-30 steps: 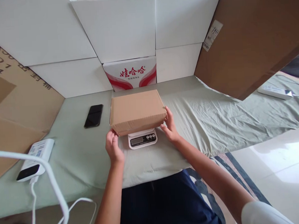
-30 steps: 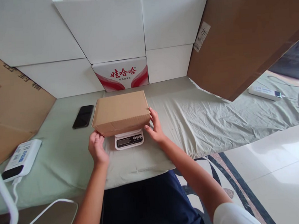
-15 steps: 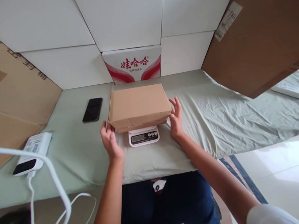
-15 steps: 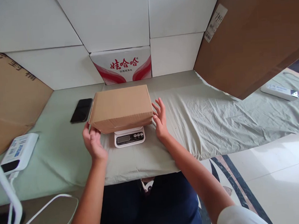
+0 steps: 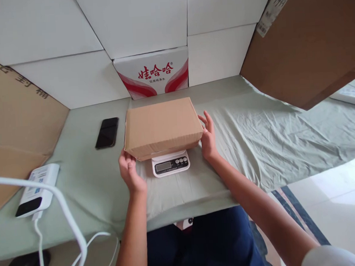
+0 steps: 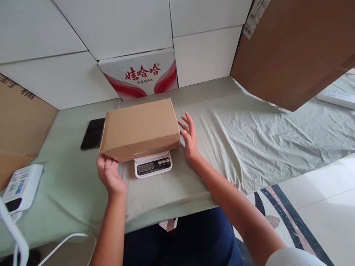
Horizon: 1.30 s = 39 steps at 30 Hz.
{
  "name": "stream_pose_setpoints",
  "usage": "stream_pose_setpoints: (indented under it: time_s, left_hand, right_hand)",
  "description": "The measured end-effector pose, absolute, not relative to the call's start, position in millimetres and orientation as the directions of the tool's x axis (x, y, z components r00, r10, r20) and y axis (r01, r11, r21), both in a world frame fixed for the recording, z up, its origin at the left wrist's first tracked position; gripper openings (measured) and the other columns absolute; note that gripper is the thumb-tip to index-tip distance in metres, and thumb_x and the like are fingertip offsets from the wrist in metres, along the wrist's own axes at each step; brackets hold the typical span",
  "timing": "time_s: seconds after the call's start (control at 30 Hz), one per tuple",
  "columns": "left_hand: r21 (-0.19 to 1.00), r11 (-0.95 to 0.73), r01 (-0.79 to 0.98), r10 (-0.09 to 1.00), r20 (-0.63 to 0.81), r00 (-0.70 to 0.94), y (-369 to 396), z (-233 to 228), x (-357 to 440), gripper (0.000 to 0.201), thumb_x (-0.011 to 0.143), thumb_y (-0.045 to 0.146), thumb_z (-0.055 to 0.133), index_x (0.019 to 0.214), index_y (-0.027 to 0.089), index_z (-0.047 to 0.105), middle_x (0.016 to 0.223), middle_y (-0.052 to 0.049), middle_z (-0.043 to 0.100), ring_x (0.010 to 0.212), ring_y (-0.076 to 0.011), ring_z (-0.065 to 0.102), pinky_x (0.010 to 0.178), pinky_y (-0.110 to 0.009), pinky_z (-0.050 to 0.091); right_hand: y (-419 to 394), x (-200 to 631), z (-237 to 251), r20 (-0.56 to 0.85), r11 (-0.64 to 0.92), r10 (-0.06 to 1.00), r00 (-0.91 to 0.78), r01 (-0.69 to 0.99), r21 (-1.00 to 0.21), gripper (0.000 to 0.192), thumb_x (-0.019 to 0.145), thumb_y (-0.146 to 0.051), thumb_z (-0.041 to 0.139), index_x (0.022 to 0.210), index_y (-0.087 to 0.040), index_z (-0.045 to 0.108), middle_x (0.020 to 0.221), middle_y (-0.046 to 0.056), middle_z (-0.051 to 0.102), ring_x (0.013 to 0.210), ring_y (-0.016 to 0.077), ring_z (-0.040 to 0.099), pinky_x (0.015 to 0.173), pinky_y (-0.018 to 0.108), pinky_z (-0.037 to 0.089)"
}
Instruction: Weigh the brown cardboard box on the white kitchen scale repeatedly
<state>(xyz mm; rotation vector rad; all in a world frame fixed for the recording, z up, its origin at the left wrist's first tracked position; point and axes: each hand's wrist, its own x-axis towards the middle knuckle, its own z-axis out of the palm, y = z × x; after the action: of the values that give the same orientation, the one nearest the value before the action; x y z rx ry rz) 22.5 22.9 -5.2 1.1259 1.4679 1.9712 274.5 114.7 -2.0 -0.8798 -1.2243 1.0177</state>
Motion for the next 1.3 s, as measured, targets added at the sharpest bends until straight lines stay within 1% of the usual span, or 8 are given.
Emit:
stream_pose_setpoints:
  time_s: [0.2,0.5,0.6,0.7,0.87,1.0,1.13,1.3]
  left_hand:
    - [0.902,-0.387,0.192,0.744,0.429,-0.513,24,-12,19,0.065,0.087,0.062,0.057,0.134,0.017,0.060,0.126,-0.014,0.068,0.119,-0.0286,0.065,0.105,-0.041,0.049]
    - [0.920,-0.357,0.163,0.788,0.390,-0.476,17,-9,21,0.070,0.093,0.059,0.050,0.148,0.017,0.052,0.143,-0.016,0.062,0.138,-0.0311,0.055,0.115,-0.042,0.043]
    - [0.932,-0.294,0.212,0.798,0.362,-0.482,16,-11,20,0.064,0.094,0.057,0.049,0.146,0.019,0.055,0.140,-0.015,0.064,0.136,-0.0307,0.058,0.114,-0.043,0.044]
    - [0.931,-0.285,0.229,0.799,0.363,-0.480,15,-10,23,0.061,0.094,0.057,0.050,0.140,0.019,0.059,0.131,-0.014,0.070,0.127,-0.0304,0.064,0.109,-0.043,0.049]
    - [0.905,-0.387,0.176,0.769,0.422,-0.480,34,15,23,0.062,0.090,0.058,0.057,0.137,0.018,0.059,0.126,-0.014,0.070,0.123,-0.0305,0.065,0.106,-0.043,0.051]
    - [0.848,-0.488,0.206,0.753,0.528,-0.392,89,37,11,0.057,0.089,0.059,0.060,0.131,0.020,0.058,0.129,-0.013,0.067,0.127,-0.0293,0.063,0.110,-0.044,0.048]
    - [0.883,-0.454,0.115,0.799,0.461,-0.385,145,23,2,0.056,0.088,0.065,0.059,0.124,0.022,0.057,0.129,-0.013,0.066,0.128,-0.0280,0.062,0.112,-0.046,0.046]
    - [0.935,-0.354,0.007,0.845,0.323,-0.426,164,-9,0,0.051,0.089,0.064,0.057,0.120,0.024,0.056,0.125,-0.011,0.066,0.123,-0.0252,0.063,0.106,-0.043,0.049]
  right_hand:
    - [113,274,1,0.332,0.343,0.939,0.084,-0.191,-0.920,0.076,0.088,-0.071,0.052,0.154,-0.039,0.034,0.159,0.007,0.044,0.144,0.0362,0.049,0.117,0.061,0.043]
    - [96,271,6,0.560,0.561,0.828,-0.035,0.029,-0.827,0.071,0.094,-0.073,0.040,0.157,-0.041,0.030,0.165,0.003,0.038,0.151,0.0339,0.040,0.122,0.061,0.037]
    - [92,273,8,0.582,0.583,0.812,-0.055,0.127,-0.802,0.069,0.096,-0.071,0.038,0.156,-0.038,0.035,0.164,0.004,0.039,0.152,0.0338,0.038,0.122,0.058,0.038]
    - [90,274,12,0.578,0.582,0.813,-0.070,0.119,-0.804,0.067,0.097,-0.068,0.039,0.155,-0.036,0.037,0.161,0.005,0.043,0.150,0.0328,0.041,0.122,0.055,0.040]
    - [97,272,40,0.584,0.586,0.810,-0.039,0.082,-0.806,0.063,0.095,-0.066,0.045,0.151,-0.037,0.037,0.154,0.006,0.046,0.142,0.0314,0.047,0.120,0.054,0.042]
    - [133,263,66,0.639,0.633,0.769,0.014,0.128,-0.764,0.064,0.094,-0.067,0.045,0.149,-0.034,0.035,0.156,0.006,0.043,0.149,0.0317,0.039,0.127,0.055,0.031]
    - [179,247,50,0.609,0.604,0.793,0.025,0.104,-0.790,0.069,0.093,-0.068,0.043,0.150,-0.031,0.031,0.161,0.007,0.035,0.154,0.0312,0.031,0.130,0.056,0.023]
    - [202,236,13,0.514,0.513,0.858,-0.008,0.069,-0.856,0.073,0.092,-0.065,0.045,0.153,-0.030,0.026,0.167,0.007,0.029,0.157,0.0291,0.026,0.133,0.055,0.015]
